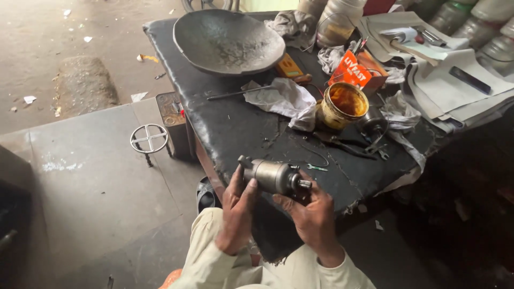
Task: The person sits at a cluttered workbench and repairs an automotive starter motor by hand, pulling off the end cap and drive assembly, separating the armature from the housing, handling small screws and washers, and reassembling the components back together on the bench.
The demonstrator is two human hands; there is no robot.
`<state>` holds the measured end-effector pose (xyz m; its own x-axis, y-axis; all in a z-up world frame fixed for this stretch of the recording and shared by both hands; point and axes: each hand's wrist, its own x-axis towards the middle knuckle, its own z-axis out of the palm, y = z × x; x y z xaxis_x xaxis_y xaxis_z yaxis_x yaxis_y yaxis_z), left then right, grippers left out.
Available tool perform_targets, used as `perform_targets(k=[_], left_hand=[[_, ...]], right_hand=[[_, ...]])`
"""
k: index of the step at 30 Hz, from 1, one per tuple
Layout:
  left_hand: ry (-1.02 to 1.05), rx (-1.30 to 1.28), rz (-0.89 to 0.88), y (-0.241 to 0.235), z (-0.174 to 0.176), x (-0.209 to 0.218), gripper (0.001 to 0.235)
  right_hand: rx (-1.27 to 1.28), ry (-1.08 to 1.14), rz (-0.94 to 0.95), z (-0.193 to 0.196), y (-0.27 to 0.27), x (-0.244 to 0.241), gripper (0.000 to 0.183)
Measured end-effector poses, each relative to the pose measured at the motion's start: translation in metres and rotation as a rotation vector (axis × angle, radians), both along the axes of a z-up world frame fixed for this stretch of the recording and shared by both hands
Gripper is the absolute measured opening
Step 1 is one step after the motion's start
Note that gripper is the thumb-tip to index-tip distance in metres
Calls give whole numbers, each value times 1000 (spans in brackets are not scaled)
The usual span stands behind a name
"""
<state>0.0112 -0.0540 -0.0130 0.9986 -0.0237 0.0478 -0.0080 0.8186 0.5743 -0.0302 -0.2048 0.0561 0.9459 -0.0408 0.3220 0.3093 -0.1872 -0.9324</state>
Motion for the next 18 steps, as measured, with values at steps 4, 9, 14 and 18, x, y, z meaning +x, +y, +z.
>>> perform_targets(k=[4,9,14,18], left_hand=[[-146,388,-98,21,33,-5,66],[-259,914,161,28,54,-11,100],[-238,1001,237,35,27,-16,101],[-266,970,358,35,6,-18,100]], right_hand=[[-337,-145,-16,0,-11,5,74],[-503,-198,-58,-38,-3,13,68],[-736,-379,75,-20,3,14,71],[-293,118,296,1,-4,9,59]])
